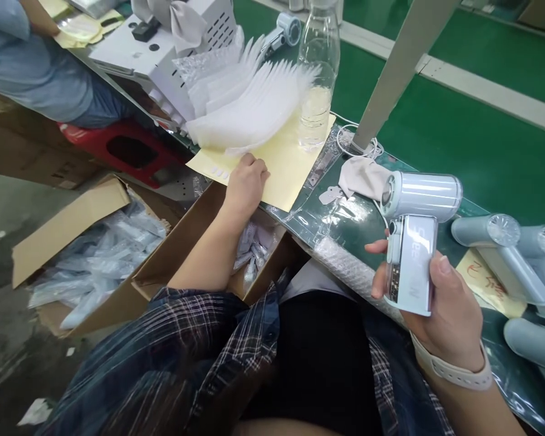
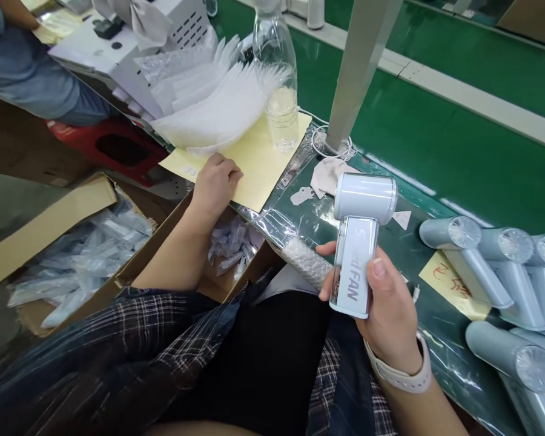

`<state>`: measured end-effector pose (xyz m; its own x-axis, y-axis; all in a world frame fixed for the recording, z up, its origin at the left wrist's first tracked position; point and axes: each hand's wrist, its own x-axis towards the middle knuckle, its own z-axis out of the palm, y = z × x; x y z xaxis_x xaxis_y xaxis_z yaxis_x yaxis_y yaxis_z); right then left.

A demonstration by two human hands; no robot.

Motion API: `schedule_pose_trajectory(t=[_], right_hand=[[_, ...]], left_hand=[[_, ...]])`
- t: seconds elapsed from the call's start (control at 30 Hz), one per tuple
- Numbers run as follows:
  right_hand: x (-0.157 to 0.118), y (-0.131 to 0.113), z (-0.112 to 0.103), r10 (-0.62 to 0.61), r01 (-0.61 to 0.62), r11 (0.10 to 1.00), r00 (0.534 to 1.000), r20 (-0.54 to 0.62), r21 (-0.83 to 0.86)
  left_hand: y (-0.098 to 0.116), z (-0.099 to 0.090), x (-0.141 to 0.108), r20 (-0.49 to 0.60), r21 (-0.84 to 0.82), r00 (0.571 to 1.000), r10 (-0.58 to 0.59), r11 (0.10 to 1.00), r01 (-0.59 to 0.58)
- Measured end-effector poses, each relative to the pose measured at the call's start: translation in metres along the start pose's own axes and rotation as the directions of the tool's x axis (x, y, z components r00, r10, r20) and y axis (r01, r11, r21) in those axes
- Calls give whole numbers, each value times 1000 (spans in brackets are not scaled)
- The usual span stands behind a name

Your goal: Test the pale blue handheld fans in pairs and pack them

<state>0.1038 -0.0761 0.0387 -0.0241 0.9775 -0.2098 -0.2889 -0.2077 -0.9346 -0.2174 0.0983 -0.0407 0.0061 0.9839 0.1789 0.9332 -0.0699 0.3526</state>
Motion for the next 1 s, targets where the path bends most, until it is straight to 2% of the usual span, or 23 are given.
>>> schedule_pose_trajectory(t=[0.1,0.17,0.2,0.23,0.27,0.3,0.33,0.37,0.4,0.43,0.5,0.57,0.6,0.67,0.7,0.73,0.77,0.8,0.87,0.93,1.0], right_hand=[[-5,-1,-4,-30,30,1000,999,13,-6],[-7,0,-6,-41,41,999,999,13,-15],[-8,0,-7,-43,43,999,999,10,-22],[-10,2,-7,-44,44,999,999,5,-30],[-11,4,-8,-43,43,998,999,1,-38],[-12,6,-9,-41,41,998,999,-1,-43],[-13,9,-10,-37,37,998,999,-4,-44],[-14,13,-12,-30,29,999,999,-11,-44],[-15,16,-14,-25,24,999,999,-27,-44],[-16,19,-15,-25,23,999,998,-50,-48],[-16,23,-18,-28,22,998,994,-104,-55],[-15,24,-21,-29,23,999,991,-132,-48],[-14,24,-22,-24,18,999,991,-133,-44],[-12,23,-24,-23,18,999,993,-116,-51],[-10,23,-24,-33,26,997,994,-101,-68],[-8,23,-25,-45,37,995,995,-89,-95],[-6,22,-25,-49,39,991,996,-80,-127],[-5,22,-24,-45,32,987,996,-78,-160],[-2,23,-23,-10,-12,976,995,-100,-216],[-1,23,-24,33,-62,969,992,-123,-238],[-1,25,-27,49,-79,969,990,-134,-234]], left_hand=[[8,-5,-1,-24,-79,998,-50,996,48],[30,-14,-14,-32,-192,999,-28,981,21],[47,-19,-25,-37,-287,999,30,957,-40],[66,-25,-39,-45,-413,991,122,901,-130],[87,-31,-54,-64,-566,969,239,791,-232],[108,-35,-68,-86,-704,927,366,636,-317],[129,-38,-82,-116,-800,892,436,491,-344],[147,-38,-93,-128,-859,870,476,385,-337],[162,-35,-101,-120,-892,855,504,324,-316],[173,-29,-106,-91,-907,855,511,313,-284],[182,-10,-106,-1,-898,859,511,377,-226],[173,10,-98,31,-840,881,472,490,-232],[162,18,-90,-10,-788,904,427,553,-270],[129,21,-74,-236,-608,935,266,710,-356],[109,16,-65,-377,-485,911,168,802,-348],[88,8,-57,-493,-363,866,83,885,-291],[68,-3,-50,-559,-258,829,17,946,-194],[49,-15,-44,-563,-177,825,-35,981,-80],[18,-36,-37,-471,-97,872,-133,990,98],[0,-49,-35,-358,-106,914,-192,981,165],[-3,-53,-40,-302,-155,934,-192,976,151]])
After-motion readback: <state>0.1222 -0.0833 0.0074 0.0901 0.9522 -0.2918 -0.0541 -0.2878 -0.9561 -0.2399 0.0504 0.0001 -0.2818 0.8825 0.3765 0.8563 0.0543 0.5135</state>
